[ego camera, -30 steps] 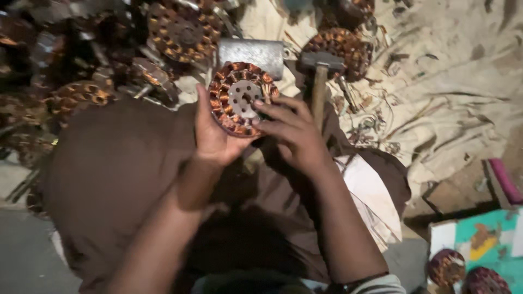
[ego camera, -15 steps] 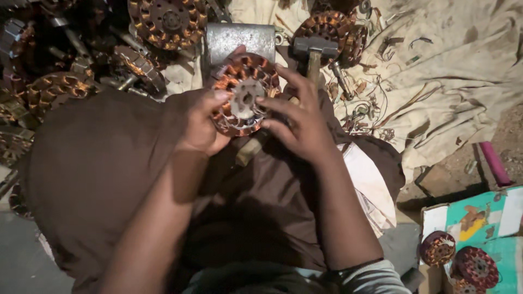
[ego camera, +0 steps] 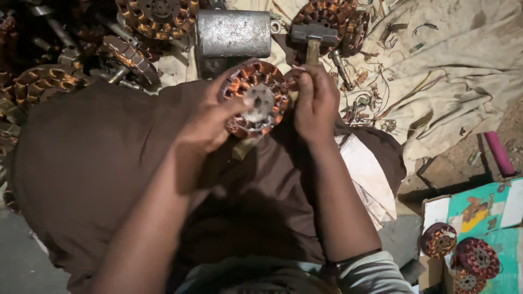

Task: The person sits on the ground with scrap motor rotors on their lap and uses a hammer and a metal punch to break apart the rotors, hammering to knock out components and setting pieces aside while working through the pile.

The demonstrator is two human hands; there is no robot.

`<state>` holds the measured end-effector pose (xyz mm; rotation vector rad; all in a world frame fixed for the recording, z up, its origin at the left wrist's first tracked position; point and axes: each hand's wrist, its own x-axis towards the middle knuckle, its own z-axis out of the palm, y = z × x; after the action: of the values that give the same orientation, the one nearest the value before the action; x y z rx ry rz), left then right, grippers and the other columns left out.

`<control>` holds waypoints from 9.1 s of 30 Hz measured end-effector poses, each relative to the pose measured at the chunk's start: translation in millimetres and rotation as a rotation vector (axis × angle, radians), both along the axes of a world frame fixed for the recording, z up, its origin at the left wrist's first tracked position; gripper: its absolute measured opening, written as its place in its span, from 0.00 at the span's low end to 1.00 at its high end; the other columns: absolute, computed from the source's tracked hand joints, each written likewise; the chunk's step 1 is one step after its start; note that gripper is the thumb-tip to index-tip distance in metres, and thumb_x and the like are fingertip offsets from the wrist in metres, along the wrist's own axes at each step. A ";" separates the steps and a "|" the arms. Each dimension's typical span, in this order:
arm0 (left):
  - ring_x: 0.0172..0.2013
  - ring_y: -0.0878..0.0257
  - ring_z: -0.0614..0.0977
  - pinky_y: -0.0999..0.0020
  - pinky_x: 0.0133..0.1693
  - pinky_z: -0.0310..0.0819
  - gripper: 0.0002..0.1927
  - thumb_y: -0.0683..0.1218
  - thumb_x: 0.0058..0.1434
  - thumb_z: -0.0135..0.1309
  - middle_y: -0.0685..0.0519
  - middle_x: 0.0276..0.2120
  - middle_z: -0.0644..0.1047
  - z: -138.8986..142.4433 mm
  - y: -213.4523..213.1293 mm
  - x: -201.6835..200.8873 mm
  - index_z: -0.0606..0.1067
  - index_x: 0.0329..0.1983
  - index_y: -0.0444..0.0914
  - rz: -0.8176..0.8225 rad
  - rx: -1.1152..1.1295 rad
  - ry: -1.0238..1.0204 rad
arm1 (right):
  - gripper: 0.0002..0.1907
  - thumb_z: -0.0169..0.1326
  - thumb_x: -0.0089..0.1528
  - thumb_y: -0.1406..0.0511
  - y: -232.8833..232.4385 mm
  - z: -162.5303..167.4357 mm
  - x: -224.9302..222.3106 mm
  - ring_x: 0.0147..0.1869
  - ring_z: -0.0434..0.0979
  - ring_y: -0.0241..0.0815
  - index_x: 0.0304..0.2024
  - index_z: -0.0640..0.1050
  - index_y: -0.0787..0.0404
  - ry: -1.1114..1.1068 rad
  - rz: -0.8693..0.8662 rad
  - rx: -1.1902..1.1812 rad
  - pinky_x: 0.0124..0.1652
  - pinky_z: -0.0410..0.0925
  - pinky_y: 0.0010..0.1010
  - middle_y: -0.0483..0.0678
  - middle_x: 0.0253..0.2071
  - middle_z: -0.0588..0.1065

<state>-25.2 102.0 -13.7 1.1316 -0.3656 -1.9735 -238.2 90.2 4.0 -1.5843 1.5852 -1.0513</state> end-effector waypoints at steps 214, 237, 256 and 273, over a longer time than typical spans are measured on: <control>0.52 0.44 0.82 0.48 0.60 0.68 0.28 0.64 0.68 0.37 0.41 0.45 0.84 74.1 -145.1 68.9 0.76 0.56 0.43 -0.429 -0.446 -1.178 | 0.39 0.56 0.61 0.49 -88.9 -87.4 -42.5 0.39 0.81 0.66 0.65 0.58 0.63 0.901 -0.100 0.359 0.40 0.72 0.55 0.63 0.36 0.79; 0.54 0.36 0.78 0.33 0.59 0.62 0.29 0.60 0.70 0.30 0.38 0.51 0.79 102.5 -138.6 48.0 0.79 0.51 0.41 -0.314 -0.474 -1.446 | 0.19 0.50 0.69 0.57 -0.1 292.9 82.9 0.35 0.75 0.38 0.55 0.69 0.63 0.255 0.192 -0.124 0.37 0.70 0.32 0.50 0.31 0.74; 0.47 0.39 0.82 0.36 0.45 0.75 0.21 0.54 0.59 0.44 0.41 0.47 0.80 91.4 -139.5 47.3 0.77 0.50 0.42 -0.337 -0.650 -1.580 | 0.23 0.43 0.76 0.56 -29.7 262.1 68.1 0.54 0.79 0.58 0.66 0.72 0.62 0.679 0.415 -0.253 0.52 0.68 0.39 0.59 0.57 0.75; 0.45 0.32 0.80 0.36 0.52 0.69 0.22 0.57 0.75 0.35 0.33 0.40 0.80 98.5 -118.3 40.6 0.76 0.52 0.41 -0.153 -0.508 -1.503 | 0.31 0.52 0.66 0.52 -28.0 1.6 -24.5 0.65 0.73 0.64 0.65 0.67 0.65 0.581 -0.205 0.457 0.60 0.67 0.47 0.66 0.61 0.73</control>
<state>15.5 -16.3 84.8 2.0268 -1.6045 -0.6562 -262.6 62.2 5.6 -1.4926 2.2155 -0.2713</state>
